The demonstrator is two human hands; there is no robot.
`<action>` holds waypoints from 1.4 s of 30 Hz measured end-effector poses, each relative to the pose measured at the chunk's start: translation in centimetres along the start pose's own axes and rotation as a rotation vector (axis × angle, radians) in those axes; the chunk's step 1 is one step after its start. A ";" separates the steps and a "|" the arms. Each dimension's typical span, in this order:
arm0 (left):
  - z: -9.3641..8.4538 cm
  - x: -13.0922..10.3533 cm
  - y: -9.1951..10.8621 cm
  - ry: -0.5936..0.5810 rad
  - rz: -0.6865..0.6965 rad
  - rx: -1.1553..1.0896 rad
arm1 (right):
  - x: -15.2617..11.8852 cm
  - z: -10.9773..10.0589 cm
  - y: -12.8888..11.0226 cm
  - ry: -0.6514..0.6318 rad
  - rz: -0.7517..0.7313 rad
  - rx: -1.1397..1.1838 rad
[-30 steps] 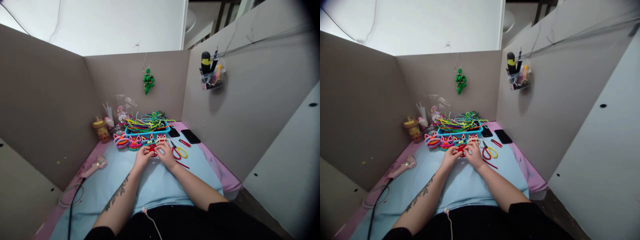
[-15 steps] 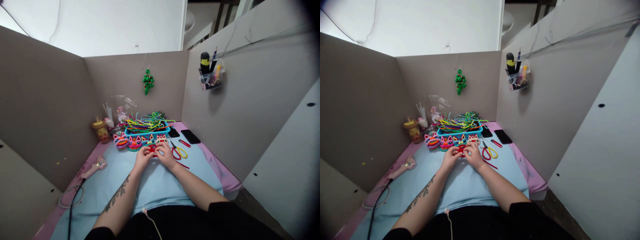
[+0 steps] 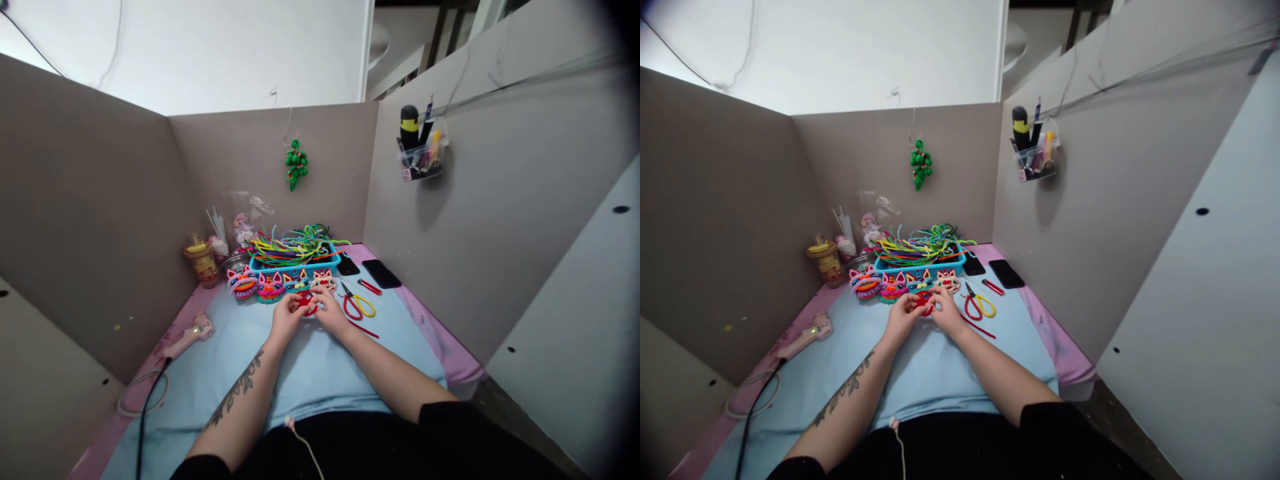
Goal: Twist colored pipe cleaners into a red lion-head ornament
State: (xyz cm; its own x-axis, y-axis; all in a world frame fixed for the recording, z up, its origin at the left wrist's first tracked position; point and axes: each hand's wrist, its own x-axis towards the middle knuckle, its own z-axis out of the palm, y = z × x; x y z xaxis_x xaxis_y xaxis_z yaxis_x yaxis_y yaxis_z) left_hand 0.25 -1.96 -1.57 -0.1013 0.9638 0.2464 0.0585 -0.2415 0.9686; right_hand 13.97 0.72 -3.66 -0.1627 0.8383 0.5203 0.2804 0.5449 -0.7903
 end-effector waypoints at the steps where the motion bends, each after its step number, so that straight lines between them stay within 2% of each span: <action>1: 0.0 0.0 0.0 -0.001 -0.005 -0.007 | 0.0 0.1 0.1 -0.021 0.015 0.022; 5: -0.1 0.2 -0.2 0.008 -0.039 -0.054 | 0.2 0.0 0.3 -0.067 0.059 0.080; 8: -0.2 0.4 -0.1 0.041 -0.079 -0.092 | 0.4 -0.2 0.3 -0.012 0.072 0.087; 11: -0.4 0.5 0.0 0.071 -0.133 -0.119 | 0.3 -0.4 0.0 0.048 0.010 0.056; 15: -0.6 0.5 0.2 0.100 -0.182 -0.170 | -0.1 -0.4 -0.8 -0.006 -0.103 -0.031; 21: -0.3 0.2 0.5 0.056 -0.142 -0.192 | -0.4 -0.5 -1.7 0.009 -0.140 -0.081; 24: 0.0 0.1 0.1 -0.021 -0.092 -0.153 | 0.0 -0.7 -1.5 0.043 -0.103 -0.021; 29: 0.1 0.0 -0.3 -0.102 -0.080 -0.103 | 0.7 -0.9 -0.4 0.133 0.082 0.075; 33: 0.1 -0.1 0.0 -0.083 -0.128 -0.125 | 0.8 -0.5 0.3 0.149 0.138 0.142; 38: -0.2 0.2 0.5 0.023 -0.170 -0.150 | 0.6 -0.5 0.3 0.190 0.076 0.105; 42: -0.4 0.3 0.9 0.059 -0.183 -0.153 | 0.4 -0.5 0.0 0.143 0.070 0.041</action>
State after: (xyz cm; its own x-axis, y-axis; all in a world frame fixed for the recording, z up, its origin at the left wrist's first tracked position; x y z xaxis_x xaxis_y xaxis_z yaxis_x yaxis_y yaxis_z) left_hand -0.15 -1.91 -0.65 -0.1545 0.9859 0.0640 -0.1171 -0.0826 0.9897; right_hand 14.38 1.05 -3.22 -0.0067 0.8648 0.5021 0.2473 0.4880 -0.8371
